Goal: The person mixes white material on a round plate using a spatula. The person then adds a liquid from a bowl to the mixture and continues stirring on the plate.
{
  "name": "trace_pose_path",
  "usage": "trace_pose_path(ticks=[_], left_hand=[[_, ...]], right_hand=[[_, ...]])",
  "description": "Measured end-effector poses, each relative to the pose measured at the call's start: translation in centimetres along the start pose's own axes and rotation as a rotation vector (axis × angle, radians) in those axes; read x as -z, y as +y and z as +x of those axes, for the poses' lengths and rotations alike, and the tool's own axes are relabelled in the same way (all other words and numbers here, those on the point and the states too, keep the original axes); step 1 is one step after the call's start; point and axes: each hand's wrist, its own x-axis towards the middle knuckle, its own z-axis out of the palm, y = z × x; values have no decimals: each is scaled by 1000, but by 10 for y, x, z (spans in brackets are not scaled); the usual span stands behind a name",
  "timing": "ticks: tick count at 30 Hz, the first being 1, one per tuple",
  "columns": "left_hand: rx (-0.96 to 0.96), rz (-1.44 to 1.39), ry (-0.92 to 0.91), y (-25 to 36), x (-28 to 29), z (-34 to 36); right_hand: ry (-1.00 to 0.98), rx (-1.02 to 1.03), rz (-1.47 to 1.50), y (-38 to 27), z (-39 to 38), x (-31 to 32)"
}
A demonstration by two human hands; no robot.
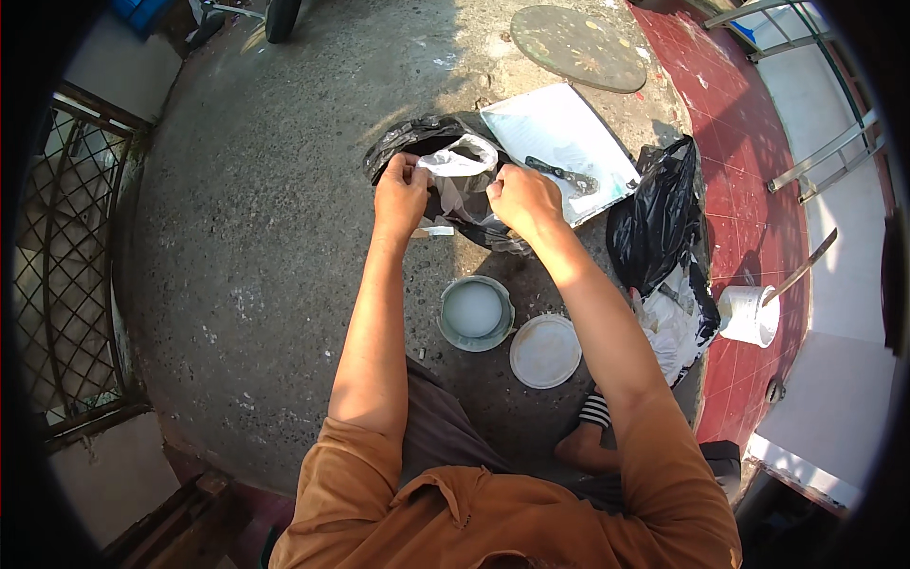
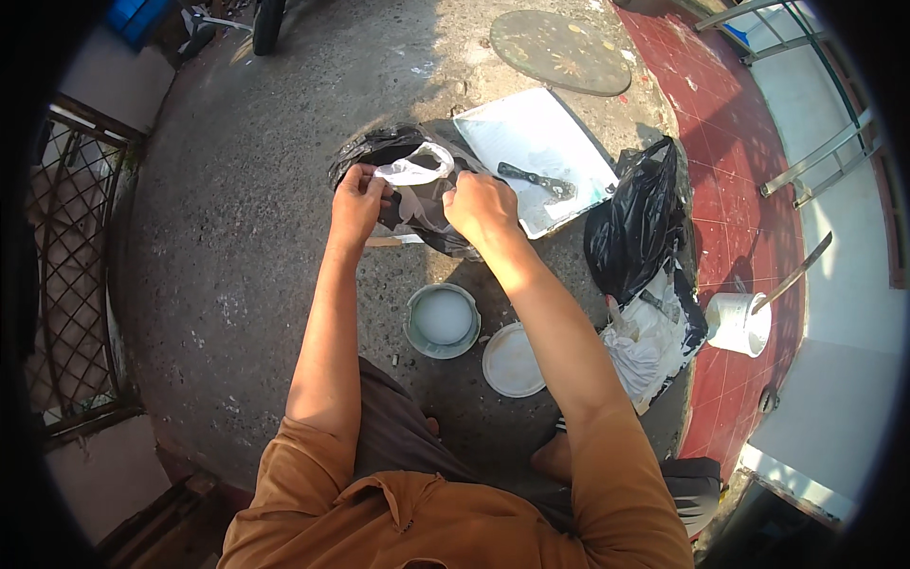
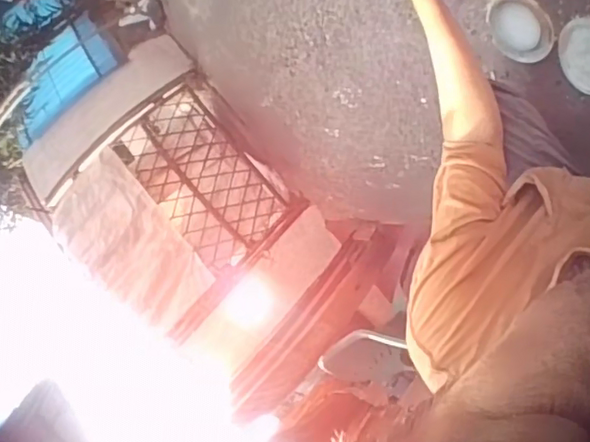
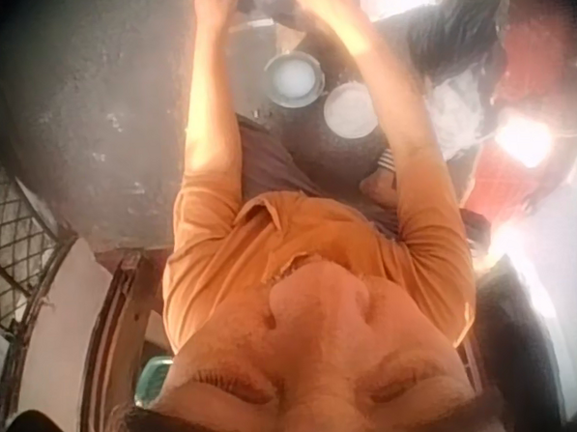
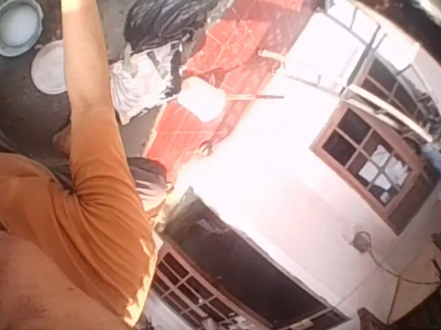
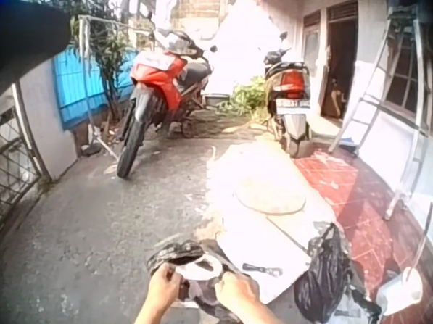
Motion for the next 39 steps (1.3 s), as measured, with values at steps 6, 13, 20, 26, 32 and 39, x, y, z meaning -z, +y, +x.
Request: trace_pose_path(ticks=[6,13,20,26,32,39], left_hand=[[47,-51,-17,11,-14,-3],[28,5,19,5,-5,0],[43,-57,-20,18,-13,-4],[-41,114,30,2,-12,7],[-49,209,89,10,-21,5],[-101,276,83,21,-23,-1]], right_hand=[[-16,58,-65,7,33,-25],[-32,-157,-52,37,42,-45],[-7,-243,-25,59,54,-68],[-159,-326,99,59,69,-79],[-57,-280,168,78,73,-102],[-129,-314,335,90,91,-145]])
